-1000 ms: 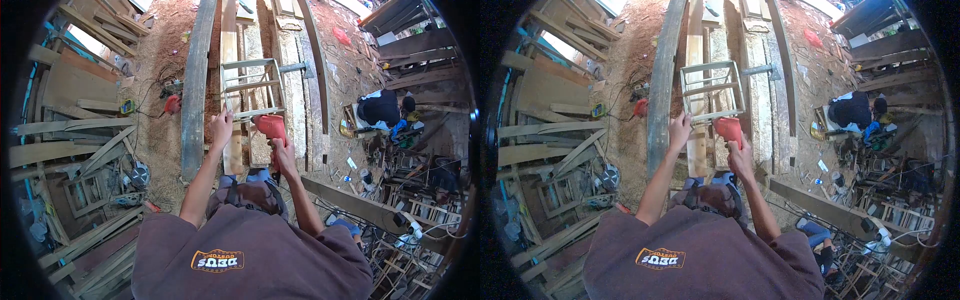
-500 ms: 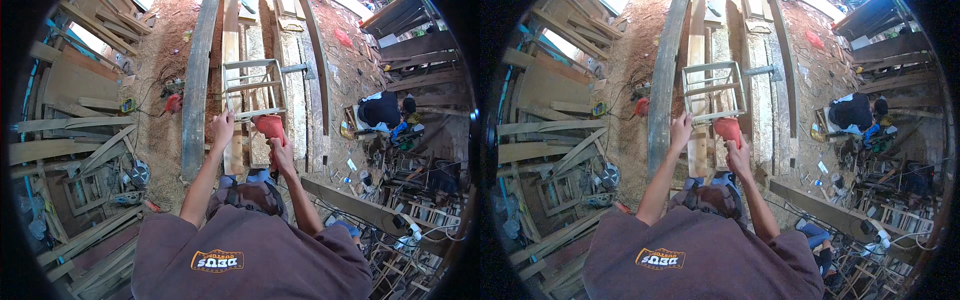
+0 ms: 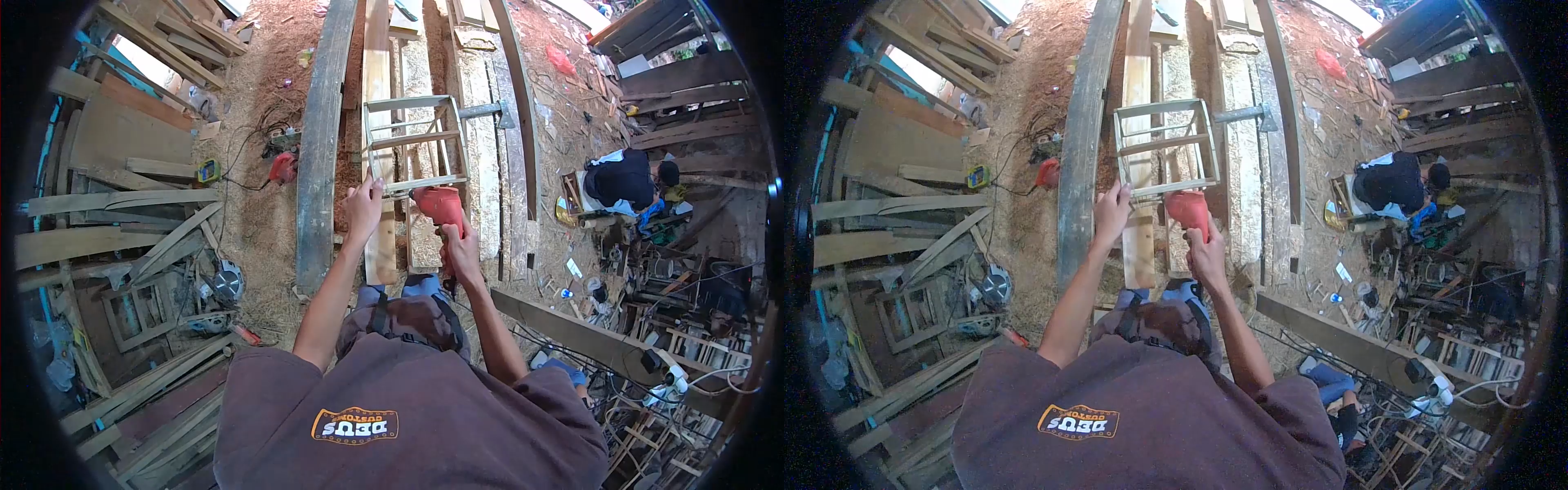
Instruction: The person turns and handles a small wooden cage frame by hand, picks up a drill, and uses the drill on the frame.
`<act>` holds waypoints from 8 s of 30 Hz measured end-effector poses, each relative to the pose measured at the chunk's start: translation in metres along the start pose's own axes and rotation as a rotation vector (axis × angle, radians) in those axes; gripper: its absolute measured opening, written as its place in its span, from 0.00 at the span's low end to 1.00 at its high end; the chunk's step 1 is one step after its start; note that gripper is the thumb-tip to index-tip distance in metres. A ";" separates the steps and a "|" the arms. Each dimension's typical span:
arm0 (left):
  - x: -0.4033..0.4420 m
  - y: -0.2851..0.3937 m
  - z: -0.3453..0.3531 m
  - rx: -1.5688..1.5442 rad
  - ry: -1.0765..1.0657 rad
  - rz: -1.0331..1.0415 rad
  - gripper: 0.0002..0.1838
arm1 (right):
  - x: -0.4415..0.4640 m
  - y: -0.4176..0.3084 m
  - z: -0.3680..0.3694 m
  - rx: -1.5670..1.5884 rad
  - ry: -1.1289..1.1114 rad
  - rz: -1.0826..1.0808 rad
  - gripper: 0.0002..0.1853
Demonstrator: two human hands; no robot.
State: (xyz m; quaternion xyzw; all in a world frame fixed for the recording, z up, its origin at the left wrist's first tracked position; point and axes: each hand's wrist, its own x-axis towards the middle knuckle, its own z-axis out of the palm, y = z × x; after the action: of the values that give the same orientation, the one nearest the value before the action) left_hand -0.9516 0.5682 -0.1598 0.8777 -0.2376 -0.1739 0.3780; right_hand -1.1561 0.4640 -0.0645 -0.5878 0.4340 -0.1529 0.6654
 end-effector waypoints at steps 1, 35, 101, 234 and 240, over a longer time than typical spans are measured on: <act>-0.001 0.002 0.000 -0.012 0.012 -0.002 0.27 | -0.001 -0.001 0.000 -0.002 0.003 0.018 0.24; 0.000 0.005 0.000 0.028 0.062 0.040 0.26 | 0.002 -0.019 0.029 -0.270 -0.130 0.118 0.43; 0.001 -0.010 0.047 0.074 0.073 -0.044 0.32 | 0.002 0.004 0.029 -0.187 0.020 -0.070 0.31; -0.006 0.003 0.047 -0.128 0.091 -0.069 0.30 | -0.012 -0.007 -0.002 -0.164 0.083 -0.074 0.30; -0.007 0.011 0.036 -0.064 0.016 -0.118 0.30 | -0.034 -0.029 -0.015 0.002 0.065 0.006 0.32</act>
State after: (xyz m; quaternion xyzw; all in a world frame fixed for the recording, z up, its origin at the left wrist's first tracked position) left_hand -0.9775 0.5443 -0.1739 0.8790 -0.1766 -0.1965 0.3970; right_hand -1.1786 0.4710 -0.0237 -0.5805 0.4571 -0.1703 0.6520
